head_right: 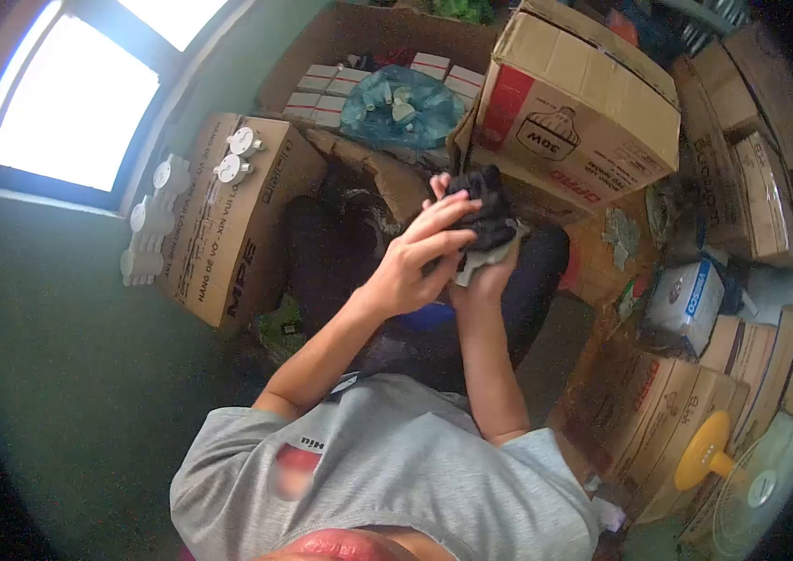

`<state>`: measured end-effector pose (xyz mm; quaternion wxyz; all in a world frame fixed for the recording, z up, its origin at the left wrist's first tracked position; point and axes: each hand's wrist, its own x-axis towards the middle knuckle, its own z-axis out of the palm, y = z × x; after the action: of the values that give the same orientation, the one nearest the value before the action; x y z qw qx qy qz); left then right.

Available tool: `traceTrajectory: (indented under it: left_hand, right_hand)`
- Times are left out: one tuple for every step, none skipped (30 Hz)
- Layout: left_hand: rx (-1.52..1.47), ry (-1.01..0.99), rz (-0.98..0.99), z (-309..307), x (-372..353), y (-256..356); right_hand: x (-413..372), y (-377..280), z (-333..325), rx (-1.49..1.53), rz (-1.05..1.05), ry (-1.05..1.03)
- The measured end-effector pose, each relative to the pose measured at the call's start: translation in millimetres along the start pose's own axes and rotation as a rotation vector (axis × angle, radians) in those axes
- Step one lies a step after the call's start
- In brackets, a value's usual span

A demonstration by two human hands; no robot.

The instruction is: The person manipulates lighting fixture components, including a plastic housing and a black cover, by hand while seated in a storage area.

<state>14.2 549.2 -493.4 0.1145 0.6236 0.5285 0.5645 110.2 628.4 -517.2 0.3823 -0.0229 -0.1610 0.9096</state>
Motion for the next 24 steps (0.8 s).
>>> traceTrajectory:
  left_hand:
    - [0.020, -0.017, -0.006, 0.7, -5.4, -0.6]
    - [0.003, -0.001, -0.021, 3.2, -12.3, -1.7]
    - [-0.013, -0.014, -0.036, 1.8, -17.1, 3.5]
    - [-0.017, -0.052, -0.013, 0.7, -22.4, 7.7]
    - [-0.022, -0.092, 0.010, -1.7, -26.4, 12.9]
    - [-0.107, -0.184, -0.050, -9.4, -29.2, 20.1]
    - [-0.171, -0.214, -0.037, -12.6, -30.4, 20.0]
    - [-0.192, -0.169, -0.023, -16.6, -26.7, 20.3]
    - [-0.214, -0.124, -0.009, -20.8, -21.6, 19.6]
    - [-0.096, -0.044, 0.016, -23.2, -16.6, 15.4]
    - [0.022, 0.034, 0.042, -23.0, -11.1, 11.5]
    - [0.033, 0.075, -0.010, -17.1, -8.2, 8.1]
    - [0.020, 0.076, -0.086, -8.0, -9.3, 5.8]
    - [0.049, 0.090, -0.069, 2.2, -15.3, 2.7]
    - [0.077, 0.102, -0.052, 8.0, -20.1, 1.9]
    - [0.061, 0.046, -0.056, 8.1, -24.2, -1.8]
    - [0.057, 0.013, -0.037, 4.8, -25.5, -4.3]
    - [0.035, -0.036, -0.074, 0.4, -31.4, -8.2]
    - [0.011, -0.084, -0.116, -6.3, -39.1, -9.9]
    - [-0.030, -0.125, -0.193, -18.9, -41.6, -7.0]
    - [-0.069, -0.164, -0.267, -31.8, -42.5, -5.2]
    - [-0.098, -0.102, -0.302, -37.5, -47.4, -9.9]
    - [-0.068, -0.092, -0.252, -48.4, -47.6, -14.0]
    - [-0.047, -0.034, -0.362, -51.6, -52.7, -9.7]
  right_hand:
    - [0.2, -3.8, -5.1, 0.002, -0.023, -0.007]
    - [4.6, -7.1, -9.5, -0.022, -0.055, 0.086]
    - [9.6, -12.8, -24.5, 0.032, -0.106, -0.015]
    - [11.9, -21.3, -38.2, 0.028, -0.118, 0.057]
    - [15.6, -26.7, -36.6, 0.025, -0.132, 0.130]
    - [16.0, -30.9, -34.5, 0.049, -0.132, 0.220]
    - [13.8, -30.2, -32.1, -0.029, -0.129, 0.238]
    - [12.3, -25.5, -28.8, -0.032, -0.102, 0.228]
    - [9.6, -20.4, -26.0, -0.035, -0.075, 0.220]
    - [5.6, -12.8, -30.9, -0.059, -0.030, 0.126]
    - [-2.8, -2.5, -14.0, -0.201, -0.031, 0.085]
    - [-6.8, 6.8, -3.9, -0.245, -0.032, 0.062]
    - [-8.9, 13.1, 1.8, -0.290, -0.034, 0.039]
    - [-6.7, 15.7, 3.1, -0.076, 0.022, 0.134]
    - [0.6, 11.9, -4.2, -0.124, -0.009, 0.182]
    - [5.1, 5.4, -9.6, -0.145, -0.049, 0.215]
    - [10.4, -0.6, -11.2, -0.164, -0.089, 0.246]
    - [14.6, -8.2, -9.9, -0.175, -0.094, 0.342]
    - [15.0, -12.9, -12.5, -0.126, -0.106, 0.353]
    - [14.3, -15.4, -13.1, -0.158, -0.116, 0.352]
    - [14.7, -17.5, -13.2, -0.190, -0.128, 0.347]
    - [13.5, -16.9, -19.0, -0.205, -0.117, 0.279]
    - [11.7, -14.2, -19.1, -0.201, -0.113, 0.275]
    - [9.1, -8.7, -18.5, -0.237, -0.045, 0.259]
